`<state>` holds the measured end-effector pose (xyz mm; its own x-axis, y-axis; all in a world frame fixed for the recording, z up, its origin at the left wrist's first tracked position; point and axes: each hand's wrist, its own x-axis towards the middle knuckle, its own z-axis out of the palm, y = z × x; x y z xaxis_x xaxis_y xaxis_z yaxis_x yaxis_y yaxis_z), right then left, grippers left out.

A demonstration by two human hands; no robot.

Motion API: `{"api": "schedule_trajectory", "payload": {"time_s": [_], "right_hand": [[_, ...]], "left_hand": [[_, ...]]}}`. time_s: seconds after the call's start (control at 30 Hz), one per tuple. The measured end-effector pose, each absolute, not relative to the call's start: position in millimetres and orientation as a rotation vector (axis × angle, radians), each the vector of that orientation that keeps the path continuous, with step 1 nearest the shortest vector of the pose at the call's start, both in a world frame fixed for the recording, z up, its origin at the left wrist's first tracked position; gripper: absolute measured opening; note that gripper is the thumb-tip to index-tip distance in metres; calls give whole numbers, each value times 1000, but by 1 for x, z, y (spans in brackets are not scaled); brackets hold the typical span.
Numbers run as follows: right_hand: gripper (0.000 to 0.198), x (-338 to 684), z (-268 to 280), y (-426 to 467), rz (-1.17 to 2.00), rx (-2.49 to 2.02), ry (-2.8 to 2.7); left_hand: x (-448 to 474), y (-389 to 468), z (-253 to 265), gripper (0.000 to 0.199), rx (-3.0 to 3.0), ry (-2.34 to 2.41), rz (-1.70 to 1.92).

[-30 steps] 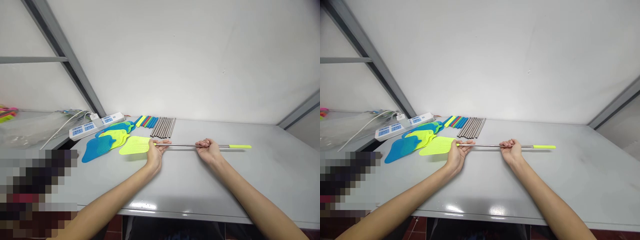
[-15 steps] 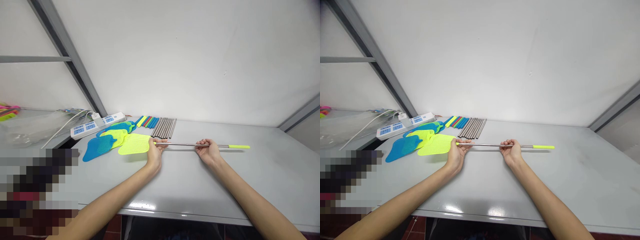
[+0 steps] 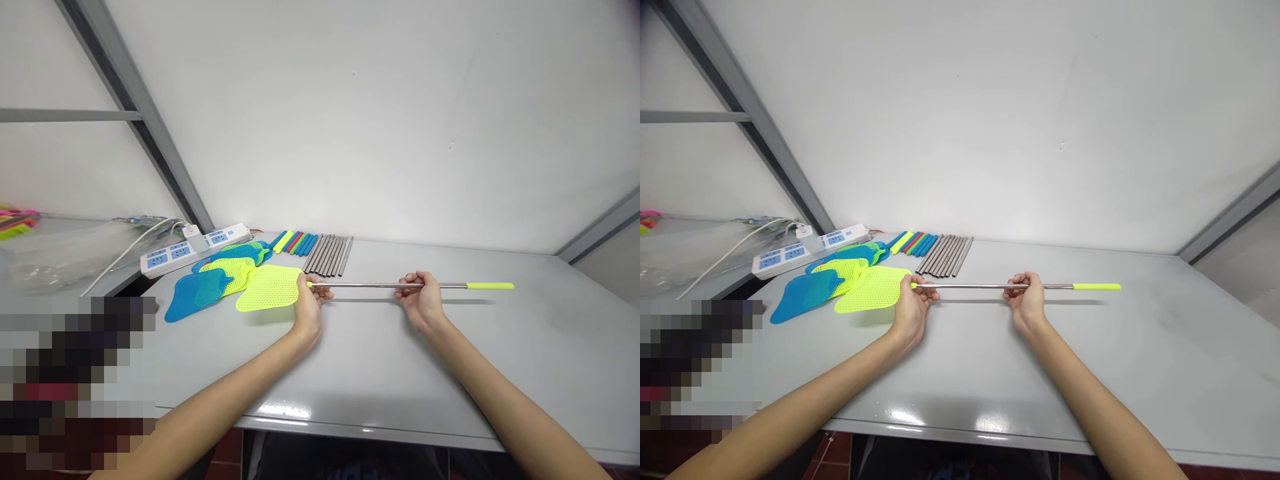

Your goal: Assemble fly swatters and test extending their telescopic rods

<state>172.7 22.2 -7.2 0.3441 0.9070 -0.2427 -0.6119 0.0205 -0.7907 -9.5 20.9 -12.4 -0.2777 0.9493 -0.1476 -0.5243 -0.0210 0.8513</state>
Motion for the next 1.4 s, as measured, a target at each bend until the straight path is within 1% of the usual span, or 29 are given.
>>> {"api": "schedule_trajectory", "payload": {"time_s": [0.17, 0.43, 1.4], "right_hand": [[19, 172, -8, 23, 1223, -952, -430], [19, 172, -7, 21, 1173, -921, -476], [26, 172, -6, 20, 1215, -953, -525]], "left_hand": [[-10, 21, -10, 22, 603, 1016, 1625], [-12, 19, -6, 31, 862, 848, 1738], [-11, 22, -8, 31, 799, 856, 1686]]}}
